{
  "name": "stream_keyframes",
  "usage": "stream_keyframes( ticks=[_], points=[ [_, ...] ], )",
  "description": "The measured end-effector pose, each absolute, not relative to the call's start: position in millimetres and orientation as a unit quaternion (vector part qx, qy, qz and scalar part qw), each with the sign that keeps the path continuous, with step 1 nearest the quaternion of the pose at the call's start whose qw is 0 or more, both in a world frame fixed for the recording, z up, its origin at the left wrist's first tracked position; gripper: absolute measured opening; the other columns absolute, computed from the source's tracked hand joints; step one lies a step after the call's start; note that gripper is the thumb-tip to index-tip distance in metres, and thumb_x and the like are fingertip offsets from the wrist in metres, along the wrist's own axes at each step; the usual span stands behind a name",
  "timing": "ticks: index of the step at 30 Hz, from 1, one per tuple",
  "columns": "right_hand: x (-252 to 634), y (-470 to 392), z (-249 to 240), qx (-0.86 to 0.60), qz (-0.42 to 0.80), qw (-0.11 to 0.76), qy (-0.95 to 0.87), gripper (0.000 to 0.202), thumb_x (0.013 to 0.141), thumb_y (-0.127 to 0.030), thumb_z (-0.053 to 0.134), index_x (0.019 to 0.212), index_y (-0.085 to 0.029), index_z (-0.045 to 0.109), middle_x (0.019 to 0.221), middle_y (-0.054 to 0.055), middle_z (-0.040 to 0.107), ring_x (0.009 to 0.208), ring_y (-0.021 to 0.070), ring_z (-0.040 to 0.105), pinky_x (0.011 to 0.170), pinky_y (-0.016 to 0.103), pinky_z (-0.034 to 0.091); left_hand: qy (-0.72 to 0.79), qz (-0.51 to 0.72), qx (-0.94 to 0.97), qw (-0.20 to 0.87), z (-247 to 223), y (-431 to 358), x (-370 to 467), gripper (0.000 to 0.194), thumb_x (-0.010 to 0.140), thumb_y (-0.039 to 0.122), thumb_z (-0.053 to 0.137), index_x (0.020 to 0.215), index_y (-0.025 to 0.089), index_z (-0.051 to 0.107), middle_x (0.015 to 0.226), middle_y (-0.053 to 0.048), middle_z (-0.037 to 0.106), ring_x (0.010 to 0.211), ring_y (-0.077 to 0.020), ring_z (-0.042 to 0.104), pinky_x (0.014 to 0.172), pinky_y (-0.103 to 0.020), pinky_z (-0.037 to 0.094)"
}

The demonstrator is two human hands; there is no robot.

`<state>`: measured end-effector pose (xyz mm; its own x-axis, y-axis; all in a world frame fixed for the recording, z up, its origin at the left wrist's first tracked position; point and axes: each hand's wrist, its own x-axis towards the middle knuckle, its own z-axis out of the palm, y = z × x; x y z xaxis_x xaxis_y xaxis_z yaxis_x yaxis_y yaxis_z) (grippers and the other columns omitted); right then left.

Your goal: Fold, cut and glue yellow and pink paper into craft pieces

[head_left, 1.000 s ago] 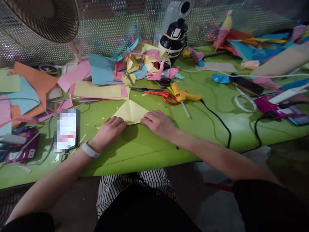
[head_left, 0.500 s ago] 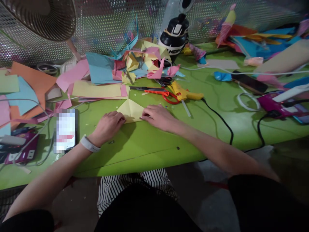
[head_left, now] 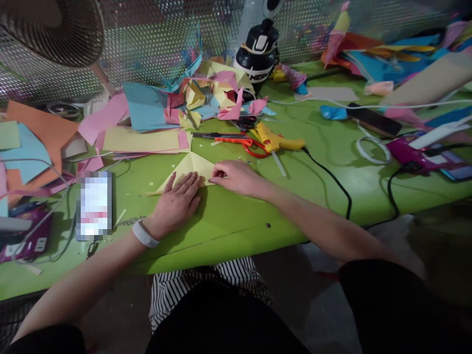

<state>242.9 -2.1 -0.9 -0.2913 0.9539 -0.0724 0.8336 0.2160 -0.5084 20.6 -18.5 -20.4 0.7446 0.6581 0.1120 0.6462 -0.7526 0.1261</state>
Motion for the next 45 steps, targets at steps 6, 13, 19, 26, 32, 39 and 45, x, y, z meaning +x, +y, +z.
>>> stream_keyframes(
  ticks=[6,13,19,26,32,39,45],
  points=[
    [246.8,3.1,6.1,-0.59,0.261,0.092,-0.759,0.016,0.091,-0.032,0.065,0.081,-0.02,0.07,0.088,0.004,0.074,0.08,0.0186,0.064,0.081,0.036,0.039,0.346,0.059,0.935,0.057,-20.6,-22.7,19.9,0.077,0.096,0.062,0.043,0.157,0.026,0.013,0.163,-0.013,0.024,0.15,-0.0291,0.024,0.122,-0.055,0.013],
    [265.5,6.6,9.5,-0.592,0.247,0.042,-0.766,0.024,0.092,-0.036,0.062,0.075,-0.02,0.069,0.078,0.003,0.071,0.073,0.0176,0.06,0.076,0.034,0.035,0.344,0.071,0.935,0.049,-24.0,-23.4,18.8,0.076,0.097,0.063,0.039,0.157,0.028,0.006,0.163,-0.012,0.027,0.151,-0.0286,0.021,0.122,-0.054,0.011],
    [288.3,9.6,16.6,-0.614,0.228,-0.023,-0.755,0.025,0.092,-0.038,0.059,0.077,-0.02,0.068,0.077,0.003,0.07,0.074,0.0178,0.059,0.072,0.032,0.035,0.343,0.073,0.935,0.049,-24.1,-21.9,18.4,0.074,0.097,0.064,0.036,0.157,0.029,0.009,0.164,-0.011,0.024,0.151,-0.0286,0.022,0.122,-0.054,0.011],
    [298.9,9.7,20.6,-0.639,0.238,-0.054,-0.73,0.021,0.091,-0.037,0.058,0.089,-0.021,0.071,0.086,0.004,0.071,0.076,0.0173,0.06,0.061,0.027,0.036,0.355,0.061,0.932,0.052,-22.1,-20.8,19.8,0.075,0.095,0.069,0.033,0.156,0.028,0.02,0.164,-0.01,0.024,0.151,-0.0278,0.021,0.123,-0.053,0.01],
    [297.7,3.3,21.0,-0.661,0.203,-0.047,-0.721,0.021,0.089,-0.038,0.062,0.091,-0.019,0.07,0.097,0.005,0.073,0.084,0.0192,0.064,0.068,0.028,0.04,0.365,0.049,0.929,0.048,-23.8,-20.4,20.9,0.081,0.093,0.075,0.025,0.155,0.024,0.027,0.164,-0.012,0.024,0.152,-0.0268,0.02,0.123,-0.052,0.007],
    [300.5,-5.0,16.9,-0.654,0.164,0.017,-0.739,0.025,0.087,-0.031,0.069,0.107,-0.017,0.069,0.103,0.008,0.072,0.093,0.0227,0.065,0.078,0.033,0.047,0.369,0.042,0.927,0.049,-22.0,-18.9,22.0,0.082,0.092,0.077,0.025,0.155,0.024,0.026,0.164,-0.011,0.024,0.151,-0.028,0.021,0.122,-0.055,0.01],
    [288.9,-22.5,-11.1,-0.525,0.05,0.079,-0.846,0.051,0.09,0.001,0.04,0.128,-0.021,0.066,0.128,0.01,0.065,0.118,0.0237,0.058,0.1,0.046,0.046,0.333,0.051,0.94,0.048,-18.7,-19.3,31.2,0.09,0.092,0.076,0.027,0.153,0.011,0.029,0.163,-0.018,0.023,0.152,-0.0297,0.018,0.123,-0.051,0.013]
  ],
)
